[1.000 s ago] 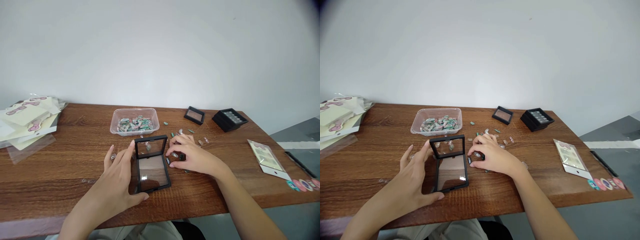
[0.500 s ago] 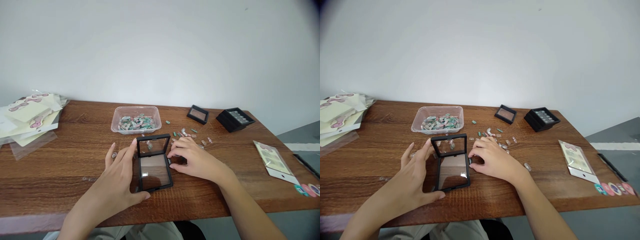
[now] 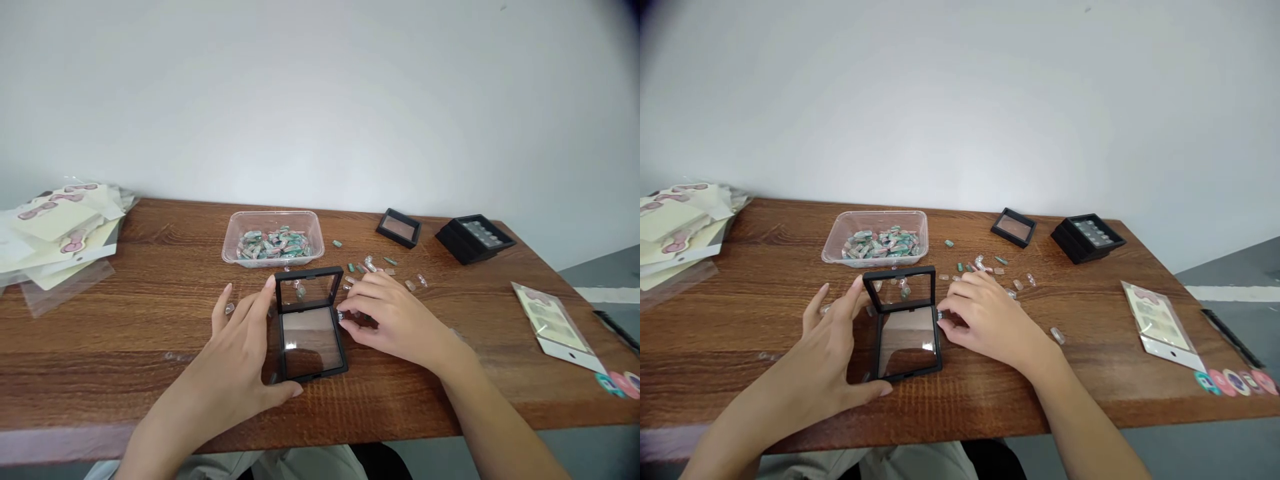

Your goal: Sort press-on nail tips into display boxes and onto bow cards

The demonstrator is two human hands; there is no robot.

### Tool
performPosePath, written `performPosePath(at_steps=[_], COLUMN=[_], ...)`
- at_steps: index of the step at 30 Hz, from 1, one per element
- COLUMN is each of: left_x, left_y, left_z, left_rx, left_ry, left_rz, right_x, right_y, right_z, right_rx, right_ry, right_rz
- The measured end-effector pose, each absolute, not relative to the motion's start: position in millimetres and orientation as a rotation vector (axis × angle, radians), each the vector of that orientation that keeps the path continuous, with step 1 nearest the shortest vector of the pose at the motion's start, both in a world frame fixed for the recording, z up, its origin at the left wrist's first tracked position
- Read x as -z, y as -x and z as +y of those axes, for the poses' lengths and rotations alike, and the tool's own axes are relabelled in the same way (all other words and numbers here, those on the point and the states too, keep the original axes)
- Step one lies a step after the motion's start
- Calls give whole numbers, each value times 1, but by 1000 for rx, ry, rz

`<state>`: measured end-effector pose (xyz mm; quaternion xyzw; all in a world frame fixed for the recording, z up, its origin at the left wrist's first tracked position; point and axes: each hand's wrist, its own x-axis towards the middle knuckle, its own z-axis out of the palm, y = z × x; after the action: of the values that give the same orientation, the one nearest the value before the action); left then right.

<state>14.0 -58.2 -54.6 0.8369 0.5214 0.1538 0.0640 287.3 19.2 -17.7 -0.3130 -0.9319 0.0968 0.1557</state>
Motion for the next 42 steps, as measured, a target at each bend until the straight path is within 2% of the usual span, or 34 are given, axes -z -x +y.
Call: performPosePath(at_steps=[7,11,21,42], left_x=[52,52,51,55], left_y=[-16,-21,-34,-33], left_z=[-59,-60,-61,-62], left_rx=[-450,-470,-465,-476], left_ry=[-2534,-2555,-2592,-2616], left_rz=[1570,1566,1508,1517], right_x=[11,18,37,37], right_y=[-284,-274,-259,-256], right_z=[9,4,-1,-4], right_rx=[-343,-250,-105,-165], right_ry=[704,644,753,877], right_rz=[-2527,-2551,-2655,-2717])
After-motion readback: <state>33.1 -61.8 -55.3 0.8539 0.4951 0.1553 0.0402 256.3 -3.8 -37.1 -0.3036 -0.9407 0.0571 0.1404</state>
